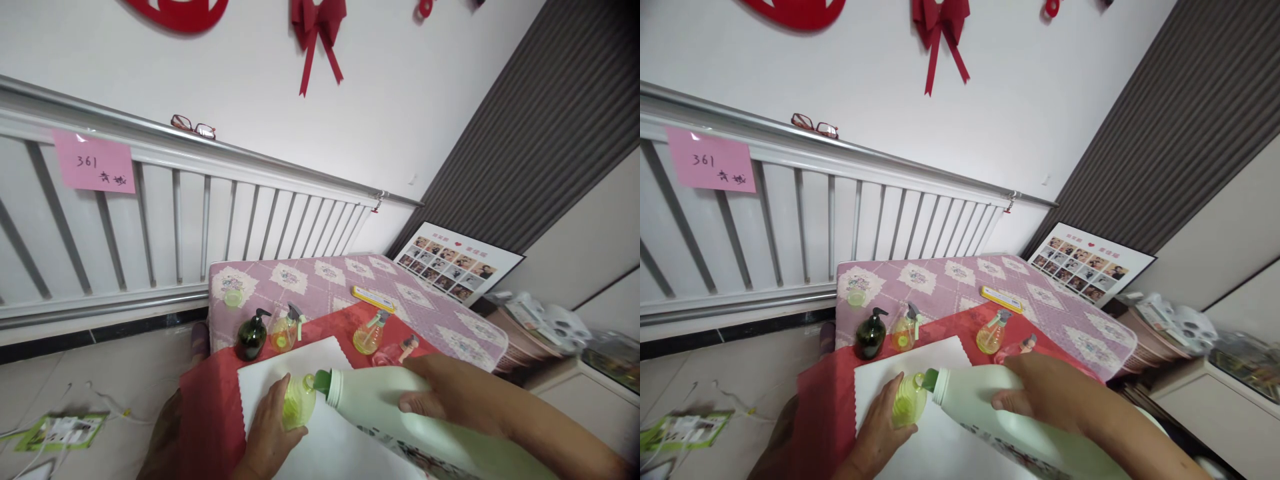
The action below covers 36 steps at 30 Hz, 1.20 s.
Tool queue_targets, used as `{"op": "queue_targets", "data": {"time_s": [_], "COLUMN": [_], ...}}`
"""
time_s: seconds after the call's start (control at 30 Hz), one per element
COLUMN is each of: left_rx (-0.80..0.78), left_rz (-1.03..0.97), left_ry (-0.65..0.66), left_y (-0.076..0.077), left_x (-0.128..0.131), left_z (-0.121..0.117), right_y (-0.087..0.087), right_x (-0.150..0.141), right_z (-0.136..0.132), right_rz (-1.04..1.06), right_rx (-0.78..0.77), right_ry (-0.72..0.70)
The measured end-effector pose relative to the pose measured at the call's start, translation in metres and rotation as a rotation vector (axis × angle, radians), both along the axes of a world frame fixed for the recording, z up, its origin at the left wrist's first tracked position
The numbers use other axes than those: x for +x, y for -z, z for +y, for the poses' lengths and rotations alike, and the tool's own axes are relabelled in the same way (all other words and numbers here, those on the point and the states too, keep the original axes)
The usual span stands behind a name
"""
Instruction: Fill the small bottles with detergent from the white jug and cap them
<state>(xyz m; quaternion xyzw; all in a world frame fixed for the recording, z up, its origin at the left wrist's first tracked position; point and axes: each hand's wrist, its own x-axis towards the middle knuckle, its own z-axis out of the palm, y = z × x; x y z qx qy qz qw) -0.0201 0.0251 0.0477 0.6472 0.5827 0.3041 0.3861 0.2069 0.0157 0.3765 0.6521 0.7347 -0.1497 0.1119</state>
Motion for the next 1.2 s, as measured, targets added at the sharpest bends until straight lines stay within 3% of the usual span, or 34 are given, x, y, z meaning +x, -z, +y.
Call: {"op": "queue_targets", "data": {"time_s": [0.1, 0.8, 1.2], "left_rx": [-0.014, -0.024, -0.034], "left_rz": [0.0, 0.007, 0.017], "left_ry": [0.0, 0.008, 0.012], "left_y": [0.0, -0.001, 0.003], "left_x": [0.0, -0.001, 0.001], "left_z": [0.0, 0.0, 0.002], "right_y": [-0.002, -0.011, -0.007], "right_x": [-0.003, -0.015, -0.011], "right_z": [0.001, 0.001, 0.002], "right_rz": [-0.014, -0.024, -0.021], "right_rx": [-0.06, -0.089, -0.073], "right_ry": [0.003, -0.004, -0.013]}}
